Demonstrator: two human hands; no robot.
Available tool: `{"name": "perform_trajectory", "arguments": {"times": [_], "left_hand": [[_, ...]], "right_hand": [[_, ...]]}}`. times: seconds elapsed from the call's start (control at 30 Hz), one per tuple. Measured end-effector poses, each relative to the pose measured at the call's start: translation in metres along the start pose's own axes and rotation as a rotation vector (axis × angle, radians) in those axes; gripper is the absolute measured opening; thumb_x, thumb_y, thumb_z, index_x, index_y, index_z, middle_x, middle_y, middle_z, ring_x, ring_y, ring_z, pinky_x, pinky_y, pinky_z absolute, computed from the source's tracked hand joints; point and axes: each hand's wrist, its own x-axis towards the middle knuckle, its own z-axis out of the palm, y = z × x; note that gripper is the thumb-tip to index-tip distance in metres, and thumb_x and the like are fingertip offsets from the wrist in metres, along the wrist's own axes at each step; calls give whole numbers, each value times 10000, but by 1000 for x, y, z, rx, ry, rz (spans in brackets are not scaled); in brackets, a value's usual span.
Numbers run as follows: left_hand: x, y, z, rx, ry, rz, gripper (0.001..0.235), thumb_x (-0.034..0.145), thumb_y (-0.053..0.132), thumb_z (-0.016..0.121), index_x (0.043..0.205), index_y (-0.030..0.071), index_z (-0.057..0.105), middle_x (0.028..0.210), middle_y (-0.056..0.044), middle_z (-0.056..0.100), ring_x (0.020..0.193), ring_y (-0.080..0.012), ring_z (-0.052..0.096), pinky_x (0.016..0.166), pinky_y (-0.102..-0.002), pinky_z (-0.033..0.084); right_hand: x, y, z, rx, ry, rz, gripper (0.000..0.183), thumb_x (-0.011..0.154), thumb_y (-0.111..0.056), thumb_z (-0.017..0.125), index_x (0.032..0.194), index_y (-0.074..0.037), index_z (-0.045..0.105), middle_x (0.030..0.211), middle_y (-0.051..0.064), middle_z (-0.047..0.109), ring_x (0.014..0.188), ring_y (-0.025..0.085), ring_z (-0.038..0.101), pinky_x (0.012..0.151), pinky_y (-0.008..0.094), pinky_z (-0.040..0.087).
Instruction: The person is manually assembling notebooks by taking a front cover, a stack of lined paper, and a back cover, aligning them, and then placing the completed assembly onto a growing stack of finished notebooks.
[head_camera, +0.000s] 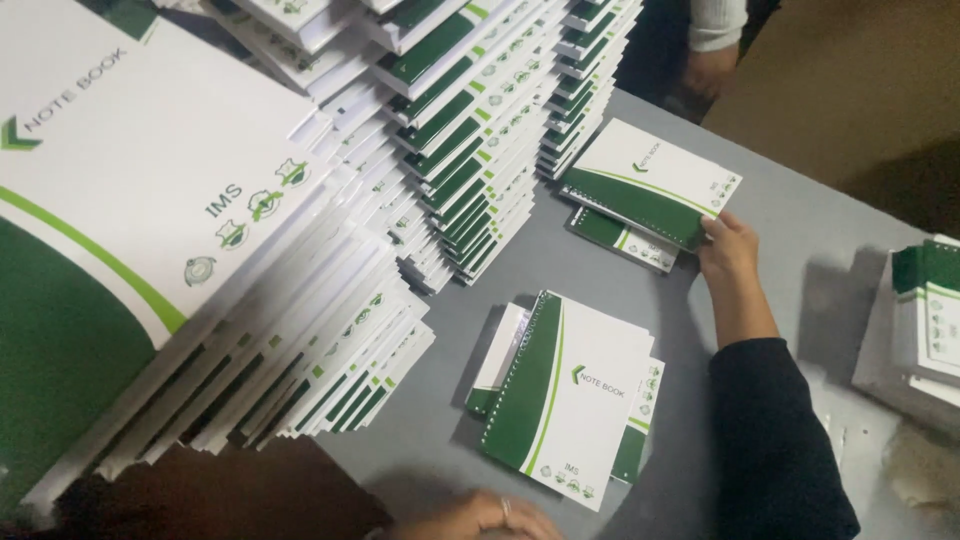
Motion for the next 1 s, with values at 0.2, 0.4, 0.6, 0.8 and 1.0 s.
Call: {"name": "perform_trajectory", "arguments": {"times": [0.2,0.4,0.6,0.8,1.0], "left_hand": [[117,27,-94,571,554,199,218,933,121,743,1148,89,748,1111,-136,765,1080,-325,725,957,-446,568],[311,-95,-216,918,775,-239,652,719,254,949,1308,166,683,1199,-111,715,1118,-259,727,900,-328,617],[324,-103,-213,1044,855,-251,713,589,305,1001,1219,128,719,1037,-131,742,920,-268,778,770,-342,642],[319,-74,-194,923,839,-208,346,756,119,903,1079,149,783,1092,-124,764,1052,-269,744,906,-335,609],[327,-104,-208,929,835,-161,258,767,100,882,1013,115,805,1062,-116,780,1032,-269,749,876,-319,621]], "right_hand": [[-7,-4,-14,-30,1,6,531,1036,-131,693,1490,-16,442,1407,300,529,1324,459,501,1098,568,455],[-57,-51,2,-198,-93,-160,413,1007,-19,640,1407,41,557,1267,370,596,1228,489,556,1024,581,484],[-27,-11,-3,45,-59,-153,428,1018,-14,644,1423,41,517,1267,326,626,1233,474,576,1012,567,537],[-60,-43,7,-91,-13,-163,417,1027,-45,637,1416,53,523,1268,294,641,1234,455,583,1004,565,521],[-42,-20,-3,-255,6,-235,400,1008,-37,694,1378,62,579,1265,319,624,1231,483,566,1000,573,498]]}}
